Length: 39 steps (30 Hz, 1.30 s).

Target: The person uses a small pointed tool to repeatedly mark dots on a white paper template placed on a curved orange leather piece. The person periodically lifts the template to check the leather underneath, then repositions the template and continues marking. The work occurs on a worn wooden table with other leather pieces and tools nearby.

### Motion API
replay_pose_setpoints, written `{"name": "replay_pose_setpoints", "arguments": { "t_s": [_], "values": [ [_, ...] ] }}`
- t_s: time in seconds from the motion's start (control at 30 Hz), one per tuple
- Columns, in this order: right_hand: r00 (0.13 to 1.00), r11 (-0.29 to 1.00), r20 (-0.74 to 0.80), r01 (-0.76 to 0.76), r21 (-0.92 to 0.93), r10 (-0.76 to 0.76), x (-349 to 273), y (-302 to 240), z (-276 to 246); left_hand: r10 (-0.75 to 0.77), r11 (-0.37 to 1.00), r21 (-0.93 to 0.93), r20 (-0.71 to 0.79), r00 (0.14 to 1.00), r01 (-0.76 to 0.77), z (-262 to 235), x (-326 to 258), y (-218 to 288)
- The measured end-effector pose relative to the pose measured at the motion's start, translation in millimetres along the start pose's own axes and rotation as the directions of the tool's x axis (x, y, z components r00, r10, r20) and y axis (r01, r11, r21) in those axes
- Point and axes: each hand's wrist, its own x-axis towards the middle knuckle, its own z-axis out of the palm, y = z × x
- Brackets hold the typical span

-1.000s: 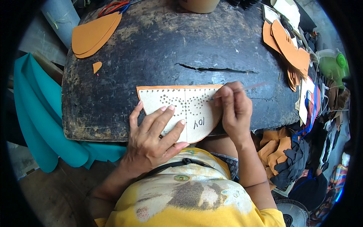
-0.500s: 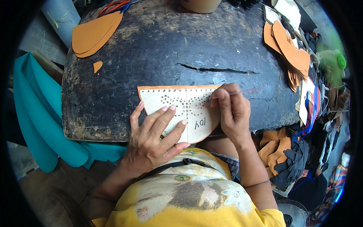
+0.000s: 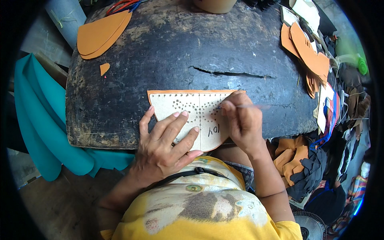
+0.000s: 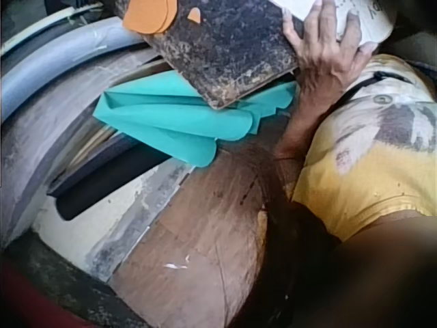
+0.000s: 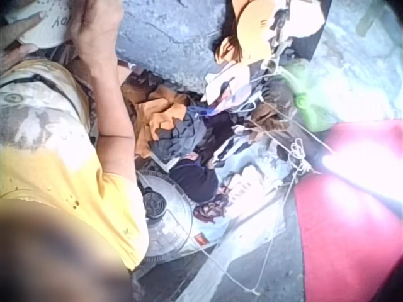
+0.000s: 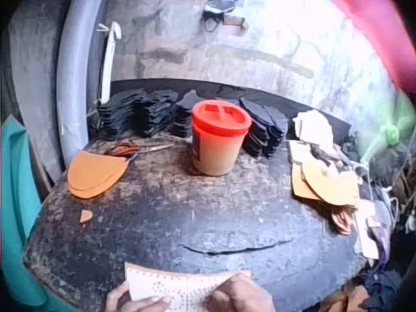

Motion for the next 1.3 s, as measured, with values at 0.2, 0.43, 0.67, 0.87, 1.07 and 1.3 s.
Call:
{"name": "replay_pose_setpoints", "arguments": {
  "t_s": [0.2, 0.43, 0.67, 0.87, 1.07, 1.3],
  "values": [
    [0.996, 0.996, 0.056, 0.078, -0.046, -0.075, 2, 0, 2, -0.001, 1.000, 0.002, 0.005, 1.000, 0.001, -1, 0, 0],
    [0.992, 0.995, -0.079, -0.102, -0.007, 0.101, 4, -3, 11, 0.001, 1.000, 0.003, 0.006, 1.000, -0.001, 0, 0, 0],
    [0.994, 0.995, -0.041, -0.100, -0.005, 0.100, 5, -4, 11, 0.000, 1.000, -0.005, 0.013, 1.000, 0.000, 0, 0, 0],
    [0.999, 0.999, -0.015, -0.042, 0.003, 0.042, 8, -8, 12, 0.005, 1.000, 0.010, 0.003, 1.000, -0.005, 0, 0, -1],
    [0.999, 0.997, -0.029, 0.026, -0.072, -0.028, 8, -12, 13, 0.009, 1.000, 0.020, -0.001, 1.000, -0.009, 0, 0, -1],
    [0.997, 0.993, 0.021, 0.079, -0.085, -0.077, 7, -8, 16, 0.008, 1.000, 0.014, -0.010, 1.000, -0.008, 1, 0, -1]
  ]
}}
